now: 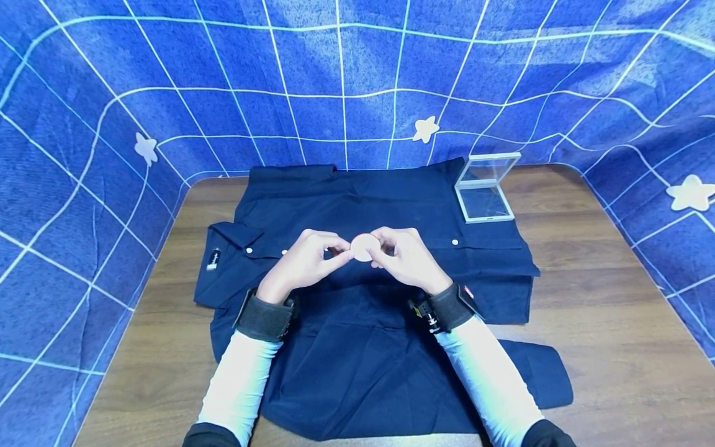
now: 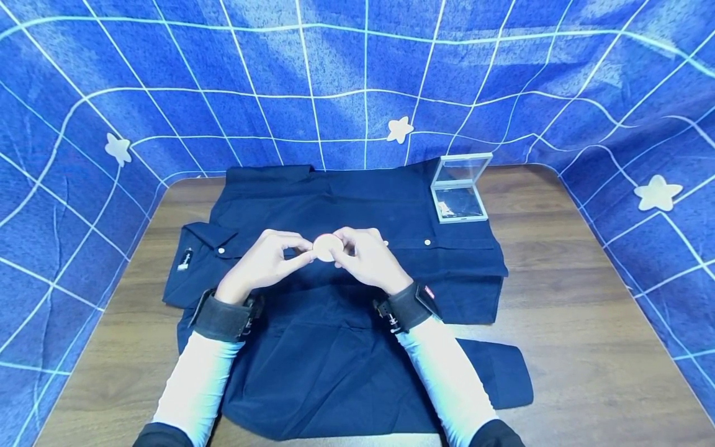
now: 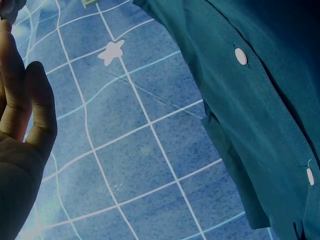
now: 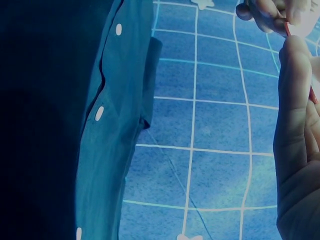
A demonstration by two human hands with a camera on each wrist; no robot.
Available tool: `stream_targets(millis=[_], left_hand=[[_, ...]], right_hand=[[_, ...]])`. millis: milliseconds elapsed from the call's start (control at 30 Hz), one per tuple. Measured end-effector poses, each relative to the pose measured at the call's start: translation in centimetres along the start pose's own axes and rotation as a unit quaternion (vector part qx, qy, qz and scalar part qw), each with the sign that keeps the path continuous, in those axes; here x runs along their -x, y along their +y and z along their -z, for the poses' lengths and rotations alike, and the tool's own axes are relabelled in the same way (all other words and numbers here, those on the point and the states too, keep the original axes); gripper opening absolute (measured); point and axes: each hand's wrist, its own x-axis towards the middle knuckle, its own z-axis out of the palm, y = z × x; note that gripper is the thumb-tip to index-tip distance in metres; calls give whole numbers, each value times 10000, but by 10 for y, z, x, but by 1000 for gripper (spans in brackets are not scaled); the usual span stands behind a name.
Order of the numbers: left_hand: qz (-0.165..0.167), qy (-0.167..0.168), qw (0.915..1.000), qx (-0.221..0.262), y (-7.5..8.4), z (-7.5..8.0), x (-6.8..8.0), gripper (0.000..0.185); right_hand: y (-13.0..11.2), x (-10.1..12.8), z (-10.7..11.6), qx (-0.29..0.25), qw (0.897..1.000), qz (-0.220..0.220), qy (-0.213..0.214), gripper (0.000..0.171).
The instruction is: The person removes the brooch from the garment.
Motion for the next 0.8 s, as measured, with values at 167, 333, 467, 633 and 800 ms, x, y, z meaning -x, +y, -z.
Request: stream_targets(millis=[167, 333, 467, 633, 800], left_hand=[[-15, 9, 10000, -88, 0, 0, 0, 8], [-8, -9, 10000, -90, -1, 0, 0, 9], [2, -22, 10000, -74, 0, 0, 0, 8], [4, -54, 10000, -28, 0, 1, 0, 8], [22, -70, 10000, 33, -1, 0, 0, 9]], right_hand=[[1, 0, -1, 95, 9999, 82, -4, 14], [1, 1, -1, -1, 10000, 5, -26, 14], [1, 1, -2, -51, 9999, -102, -33, 16], [1, 2, -2, -84, 9999, -106, -41, 17], [-1, 1, 0, -139, 9998, -107, -59, 18]])
